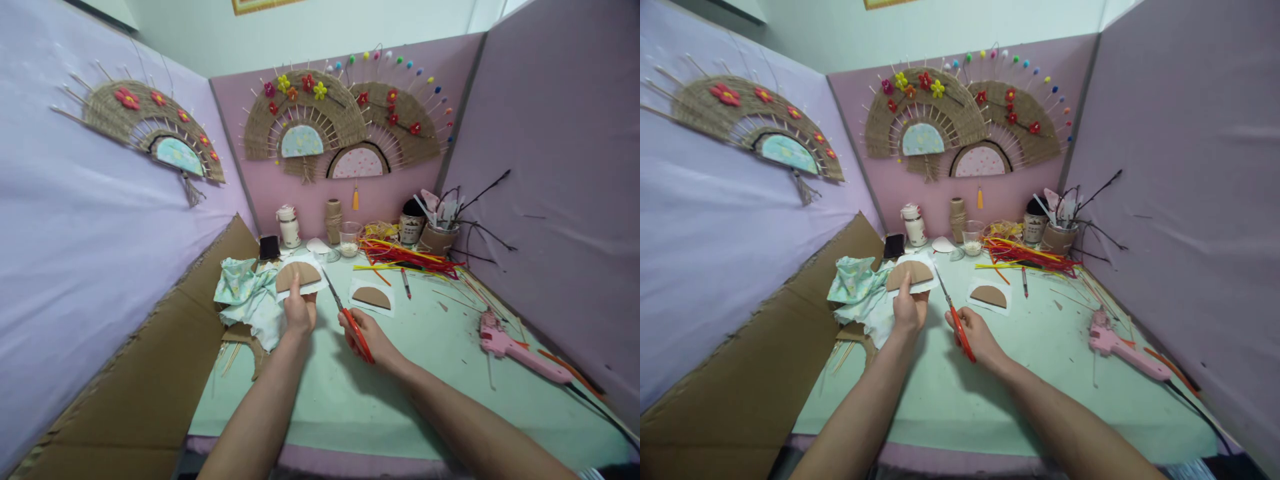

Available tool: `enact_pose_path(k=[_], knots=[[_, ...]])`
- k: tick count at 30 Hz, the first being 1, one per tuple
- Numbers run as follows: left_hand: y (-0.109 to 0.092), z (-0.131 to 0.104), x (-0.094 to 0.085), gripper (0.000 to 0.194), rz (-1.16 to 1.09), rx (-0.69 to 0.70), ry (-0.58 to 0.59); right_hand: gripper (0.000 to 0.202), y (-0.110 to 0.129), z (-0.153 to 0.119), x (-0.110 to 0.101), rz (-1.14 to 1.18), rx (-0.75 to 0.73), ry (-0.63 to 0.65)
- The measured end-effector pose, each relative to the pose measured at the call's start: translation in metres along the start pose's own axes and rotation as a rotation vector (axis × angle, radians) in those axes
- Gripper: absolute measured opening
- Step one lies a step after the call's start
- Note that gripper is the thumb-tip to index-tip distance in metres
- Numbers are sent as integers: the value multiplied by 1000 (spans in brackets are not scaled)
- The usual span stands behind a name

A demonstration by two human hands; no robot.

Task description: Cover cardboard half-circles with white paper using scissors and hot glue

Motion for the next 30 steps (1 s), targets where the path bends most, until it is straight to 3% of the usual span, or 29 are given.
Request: enact_pose_path(k=[30], knots=[[4,-4,2,24,6,-27,27,48,2,3,-2,-10,-3,-21]])
Point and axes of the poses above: each hand's wrist, its own z-axis towards the middle knuckle, its own x-axis out of the palm, y = z × x, the point moved 7 cm from there along z, towards the middle knuckle, and after that the axes turned 10 degrees about -y, right-handed, at the moved point
